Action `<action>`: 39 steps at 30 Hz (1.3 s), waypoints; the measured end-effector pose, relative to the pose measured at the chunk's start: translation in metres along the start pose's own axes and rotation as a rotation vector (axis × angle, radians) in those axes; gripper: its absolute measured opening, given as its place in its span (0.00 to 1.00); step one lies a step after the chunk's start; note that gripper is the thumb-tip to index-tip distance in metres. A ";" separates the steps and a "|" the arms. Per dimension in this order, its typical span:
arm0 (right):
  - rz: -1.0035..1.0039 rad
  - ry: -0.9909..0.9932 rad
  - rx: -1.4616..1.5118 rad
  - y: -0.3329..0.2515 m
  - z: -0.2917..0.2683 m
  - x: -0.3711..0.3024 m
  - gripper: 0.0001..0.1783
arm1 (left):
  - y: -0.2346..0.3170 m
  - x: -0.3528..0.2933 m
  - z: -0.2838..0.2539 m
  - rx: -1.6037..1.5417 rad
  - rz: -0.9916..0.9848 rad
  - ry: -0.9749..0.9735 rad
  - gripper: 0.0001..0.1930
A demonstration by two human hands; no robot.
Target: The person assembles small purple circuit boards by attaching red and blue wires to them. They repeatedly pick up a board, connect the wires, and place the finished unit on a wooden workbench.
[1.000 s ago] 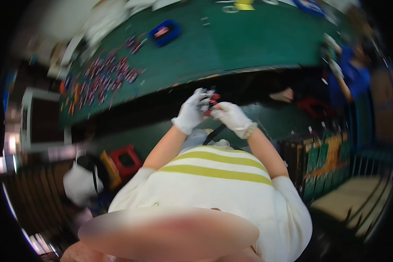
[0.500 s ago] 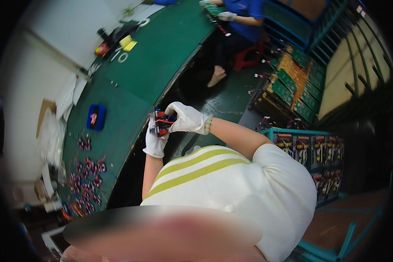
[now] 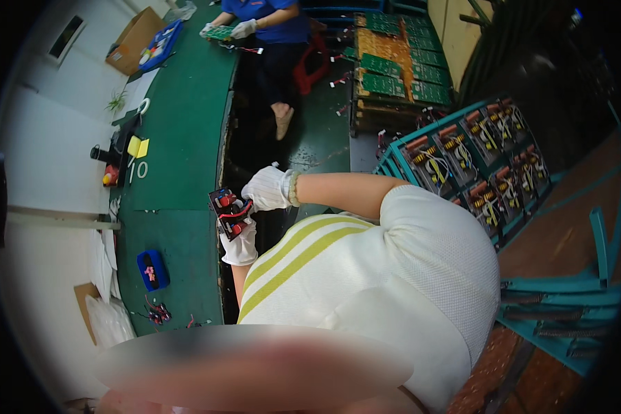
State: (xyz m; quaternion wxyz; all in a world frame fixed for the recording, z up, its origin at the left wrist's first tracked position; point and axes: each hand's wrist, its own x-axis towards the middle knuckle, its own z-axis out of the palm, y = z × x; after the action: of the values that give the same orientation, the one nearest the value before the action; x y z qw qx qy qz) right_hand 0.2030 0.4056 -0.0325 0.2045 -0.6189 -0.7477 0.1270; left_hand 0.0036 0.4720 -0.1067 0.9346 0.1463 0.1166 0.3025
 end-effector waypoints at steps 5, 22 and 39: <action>0.030 0.149 0.100 0.009 0.015 0.001 0.13 | -0.007 -0.005 0.002 0.259 0.026 -0.076 0.22; 0.286 0.307 -0.139 -0.023 0.003 0.020 0.09 | 0.048 -0.004 0.080 -0.333 -0.022 -0.243 0.25; 0.444 0.458 1.004 -0.071 0.033 -0.001 0.11 | 0.073 0.014 0.063 0.543 -0.122 -0.075 0.18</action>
State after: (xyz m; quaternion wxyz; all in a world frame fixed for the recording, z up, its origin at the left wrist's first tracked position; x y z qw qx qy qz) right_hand 0.1257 0.3928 -0.0298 0.5970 -0.5997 -0.3854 0.3680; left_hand -0.0048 0.5242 -0.0243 0.8813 0.3952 0.1674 0.1980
